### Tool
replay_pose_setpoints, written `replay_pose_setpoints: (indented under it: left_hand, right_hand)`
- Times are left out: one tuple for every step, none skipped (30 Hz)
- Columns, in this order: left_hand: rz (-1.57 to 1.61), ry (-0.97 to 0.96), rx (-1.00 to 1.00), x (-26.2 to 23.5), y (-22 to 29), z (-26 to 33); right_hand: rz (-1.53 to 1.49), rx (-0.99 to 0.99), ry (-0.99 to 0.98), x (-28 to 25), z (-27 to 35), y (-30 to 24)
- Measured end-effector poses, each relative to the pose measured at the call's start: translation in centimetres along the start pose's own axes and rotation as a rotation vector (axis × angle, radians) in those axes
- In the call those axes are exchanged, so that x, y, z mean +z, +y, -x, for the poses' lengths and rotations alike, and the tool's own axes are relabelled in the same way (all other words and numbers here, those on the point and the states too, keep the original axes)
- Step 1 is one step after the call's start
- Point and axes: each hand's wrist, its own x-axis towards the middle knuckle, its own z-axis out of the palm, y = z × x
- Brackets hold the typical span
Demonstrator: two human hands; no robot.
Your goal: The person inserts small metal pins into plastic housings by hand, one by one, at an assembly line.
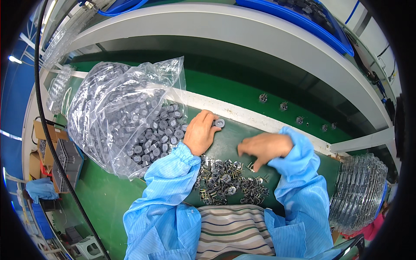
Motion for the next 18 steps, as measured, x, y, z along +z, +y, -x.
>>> replay_pose_setpoints:
  left_hand:
    - [0.095, 0.039, -0.066, 0.1, 0.2, -0.1]
    - [0.093, 0.039, -0.065, 0.1, 0.2, -0.1]
    - [0.24, 0.063, -0.115, 0.1, 0.1, 0.0]
    - [0.386, 0.088, -0.166, 0.1, 0.0, 0.1]
    - [0.386, 0.09, -0.165, 0.4, -0.3, 0.1]
    - [0.703, 0.079, -0.289, 0.8, -0.5, 0.2]
    - [1.021, 0.066, -0.413, 1.1, -0.8, 0.3]
    - [1.025, 0.063, -0.411, 1.2, -1.0, 0.1]
    - [1.033, 0.05, -0.414, 1.1, -1.2, 0.0]
    - [1.041, 0.038, -0.417, 1.1, -1.3, -0.1]
    - [1.04, 0.04, -0.419, 1.1, -1.3, -0.1]
    - [0.974, 0.067, -0.405, 1.1, -1.2, -0.1]
    - [0.909, 0.093, -0.389, 1.2, -1.2, -0.1]
    - [0.91, 0.094, -0.393, 1.2, -1.2, 0.0]
    - [0.837, 0.09, -0.383, 1.2, -1.2, 0.0]
    - [0.765, 0.085, -0.373, 1.2, -1.2, 0.1]
    - [0.766, 0.085, -0.376, 1.2, -1.2, 0.1]
    - [0.756, 0.089, -0.378, 1.2, -1.3, 0.2]
  right_hand:
    - [0.015, 0.07, -0.084, 0.4, -0.5, -1.1]
    - [0.024, 0.045, -0.061, 1.2, -1.1, -1.1]
    - [0.032, 0.019, -0.039, 1.8, -1.7, -1.0]
    - [0.033, 0.017, -0.038, 1.8, -2.1, -0.6]
    - [-0.078, 0.036, -0.029, 1.2, -2.4, -0.2]
    - [-0.19, 0.055, -0.021, 0.9, -2.6, 0.2]
    - [-0.188, 0.054, -0.022, 1.1, -3.0, 0.9]
    - [-0.129, 0.024, 0.263, 1.7, -3.4, 2.0]
    - [-0.065, -0.011, 0.546, 1.9, -3.8, 2.6]
    - [-0.065, -0.011, 0.545, 2.0, -4.0, 3.1]
    - [-0.127, 0.011, 0.64, 1.8, -4.3, 3.4]
    - [-0.19, 0.035, 0.735, 1.7, -4.6, 3.7]
    - [-0.191, 0.035, 0.733, 1.7, -4.7, 3.8]
    - [-0.123, 0.116, 0.796, 1.8, -4.8, 3.9]
    - [-0.054, 0.198, 0.858, 1.8, -4.9, 3.9]
    - [0.048, 0.239, 0.861, 1.9, -4.8, 3.9]
    - [0.047, 0.239, 0.859, 1.8, -4.8, 3.6]
    - [0.05, 0.295, 0.88, 1.6, -4.8, 3.2]
